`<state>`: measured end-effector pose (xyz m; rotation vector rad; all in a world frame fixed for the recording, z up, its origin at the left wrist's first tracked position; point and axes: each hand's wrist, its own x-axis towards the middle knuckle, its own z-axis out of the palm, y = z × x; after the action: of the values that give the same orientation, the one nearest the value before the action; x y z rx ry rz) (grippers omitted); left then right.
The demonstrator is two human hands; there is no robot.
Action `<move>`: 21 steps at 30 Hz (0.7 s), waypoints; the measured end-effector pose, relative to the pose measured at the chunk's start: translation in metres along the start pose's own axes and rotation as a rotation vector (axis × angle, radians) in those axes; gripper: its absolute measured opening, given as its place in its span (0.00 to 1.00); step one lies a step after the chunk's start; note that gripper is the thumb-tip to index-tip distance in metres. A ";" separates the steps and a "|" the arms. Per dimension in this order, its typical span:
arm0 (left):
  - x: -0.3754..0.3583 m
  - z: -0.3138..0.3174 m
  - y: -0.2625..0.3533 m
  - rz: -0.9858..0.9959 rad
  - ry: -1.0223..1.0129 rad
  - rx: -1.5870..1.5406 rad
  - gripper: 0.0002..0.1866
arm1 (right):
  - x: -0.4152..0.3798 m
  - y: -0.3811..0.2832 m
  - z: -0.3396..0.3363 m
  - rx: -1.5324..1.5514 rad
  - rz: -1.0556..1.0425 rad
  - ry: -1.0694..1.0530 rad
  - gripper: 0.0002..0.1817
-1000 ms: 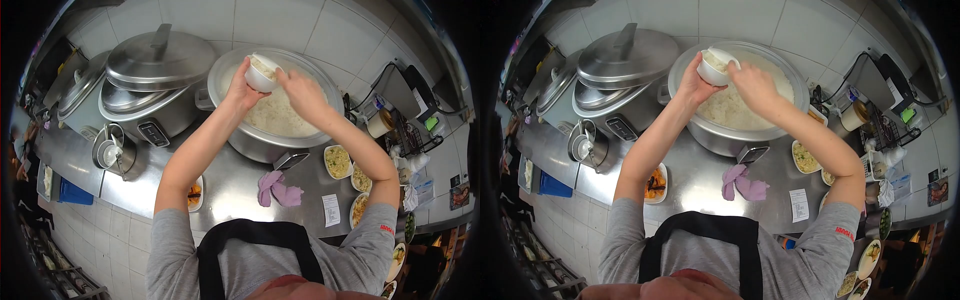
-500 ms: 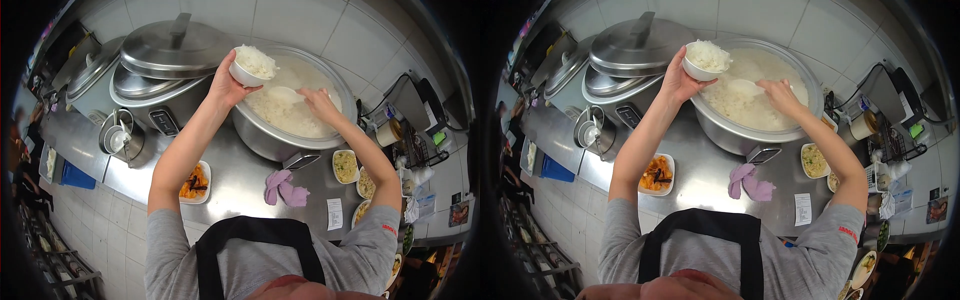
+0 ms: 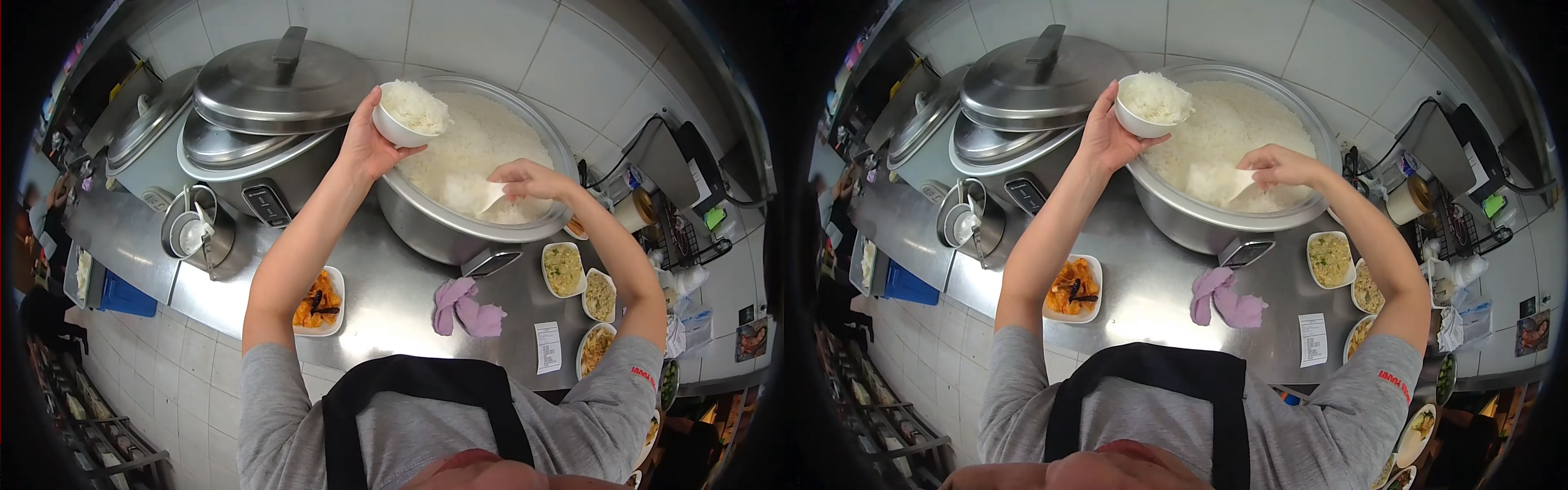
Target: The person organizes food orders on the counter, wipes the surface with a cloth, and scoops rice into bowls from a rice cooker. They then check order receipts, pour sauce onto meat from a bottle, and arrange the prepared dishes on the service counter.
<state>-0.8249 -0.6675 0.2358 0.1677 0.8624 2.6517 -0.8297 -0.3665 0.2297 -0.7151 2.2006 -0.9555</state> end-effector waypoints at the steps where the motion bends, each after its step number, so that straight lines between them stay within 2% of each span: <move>1: 0.000 -0.001 0.000 -0.013 -0.003 -0.011 0.34 | -0.005 -0.005 -0.008 -0.003 -0.004 0.004 0.17; 3: 0.004 -0.002 -0.002 -0.022 -0.014 -0.020 0.34 | -0.020 -0.024 -0.027 -0.084 0.062 0.308 0.17; 6: 0.010 0.001 -0.015 -0.043 -0.052 0.003 0.33 | -0.031 -0.053 -0.058 -0.180 0.044 0.449 0.17; 7: 0.011 0.008 -0.023 -0.045 -0.049 0.030 0.33 | -0.029 -0.066 -0.059 -0.388 -0.036 0.545 0.18; 8: 0.013 0.014 -0.030 -0.046 -0.047 0.058 0.32 | -0.026 -0.076 -0.056 -0.600 -0.117 0.638 0.19; 9: 0.017 0.020 -0.037 -0.051 -0.056 0.057 0.32 | -0.023 -0.081 -0.047 -0.602 -0.109 0.645 0.19; 11: 0.027 0.027 -0.051 -0.063 0.018 -0.049 0.32 | -0.015 -0.090 -0.017 -0.792 -0.037 0.795 0.22; 13: 0.036 0.033 -0.058 -0.067 0.029 -0.065 0.31 | -0.007 -0.089 0.015 -1.021 -0.074 0.848 0.21; 15: 0.042 0.035 -0.063 -0.071 0.045 -0.084 0.30 | -0.004 -0.097 0.047 -1.051 -0.022 0.868 0.22; 17: 0.045 0.036 -0.063 -0.066 0.034 -0.064 0.30 | -0.005 -0.095 0.050 -1.078 0.028 0.890 0.23; 19: 0.041 0.034 -0.062 -0.071 0.030 -0.066 0.30 | -0.009 -0.091 0.036 -0.947 -0.161 0.883 0.23; 21: 0.035 0.035 -0.056 -0.068 0.026 -0.065 0.30 | -0.021 -0.096 0.036 -0.890 -0.231 0.953 0.26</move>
<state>-0.8339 -0.5932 0.2311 0.0868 0.7744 2.6195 -0.7687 -0.4246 0.2918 -1.0471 3.5240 -0.3622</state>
